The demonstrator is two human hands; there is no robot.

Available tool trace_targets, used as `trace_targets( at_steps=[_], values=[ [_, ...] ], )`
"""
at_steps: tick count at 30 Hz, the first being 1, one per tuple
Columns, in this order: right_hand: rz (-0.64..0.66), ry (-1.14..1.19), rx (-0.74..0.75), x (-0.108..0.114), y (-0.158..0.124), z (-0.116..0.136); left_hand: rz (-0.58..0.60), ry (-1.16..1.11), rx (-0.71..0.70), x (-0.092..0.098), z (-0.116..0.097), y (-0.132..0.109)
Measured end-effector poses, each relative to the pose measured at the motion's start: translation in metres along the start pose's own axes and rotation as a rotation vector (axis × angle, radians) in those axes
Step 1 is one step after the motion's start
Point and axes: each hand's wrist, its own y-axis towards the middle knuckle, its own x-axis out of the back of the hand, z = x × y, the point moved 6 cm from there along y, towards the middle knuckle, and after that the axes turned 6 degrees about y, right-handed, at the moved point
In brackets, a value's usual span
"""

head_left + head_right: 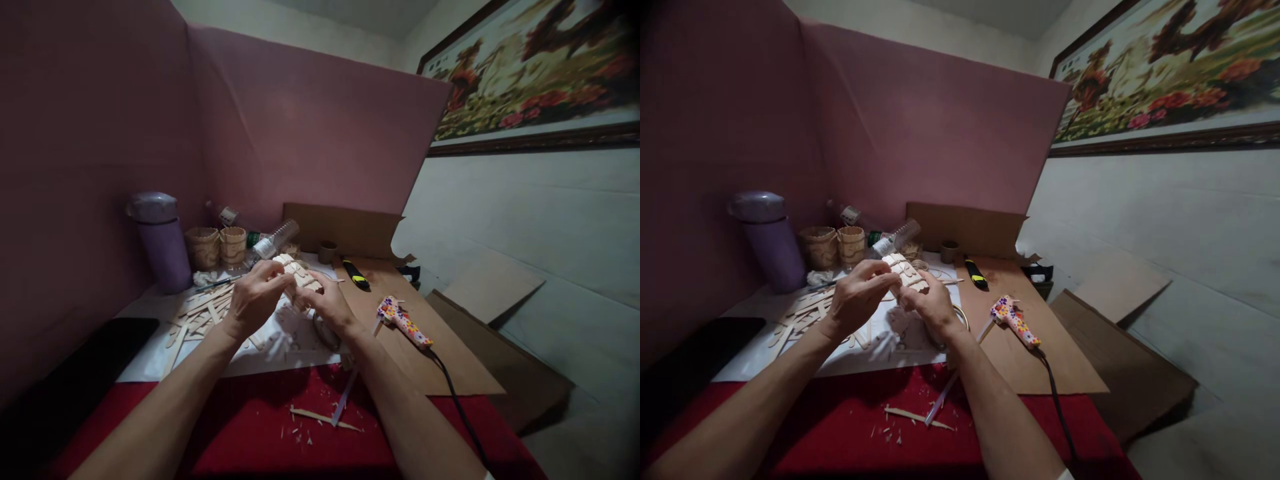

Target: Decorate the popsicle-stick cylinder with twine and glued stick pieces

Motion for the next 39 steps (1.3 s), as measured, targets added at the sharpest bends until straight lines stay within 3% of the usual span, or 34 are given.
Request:
trace_targets(
  at_steps=[6, 15, 22, 28, 39],
  values=[
    [-0.014, 0.025, 0.054, 0.001, 0.000, -0.003, 0.025, -0.040, -0.024, 0.003, -0.001, 0.002],
    [-0.081, -0.033, 0.111, -0.001, -0.006, 0.004, -0.117, -0.302, 0.302, 0.000, 0.003, -0.003],
    [-0.105, -0.061, 0.148, 0.000, -0.009, 0.010, -0.114, -0.281, 0.221, 0.004, -0.002, 0.001],
    [-0.135, -0.136, 0.167, -0.001, -0.011, 0.012, -0.168, -0.300, 0.316, 0.004, 0.003, -0.001],
    [-0.145, -0.154, 0.159, -0.001, -0.011, 0.010, -0.112, -0.177, 0.218, 0.006, -0.001, 0.000]
  ],
)
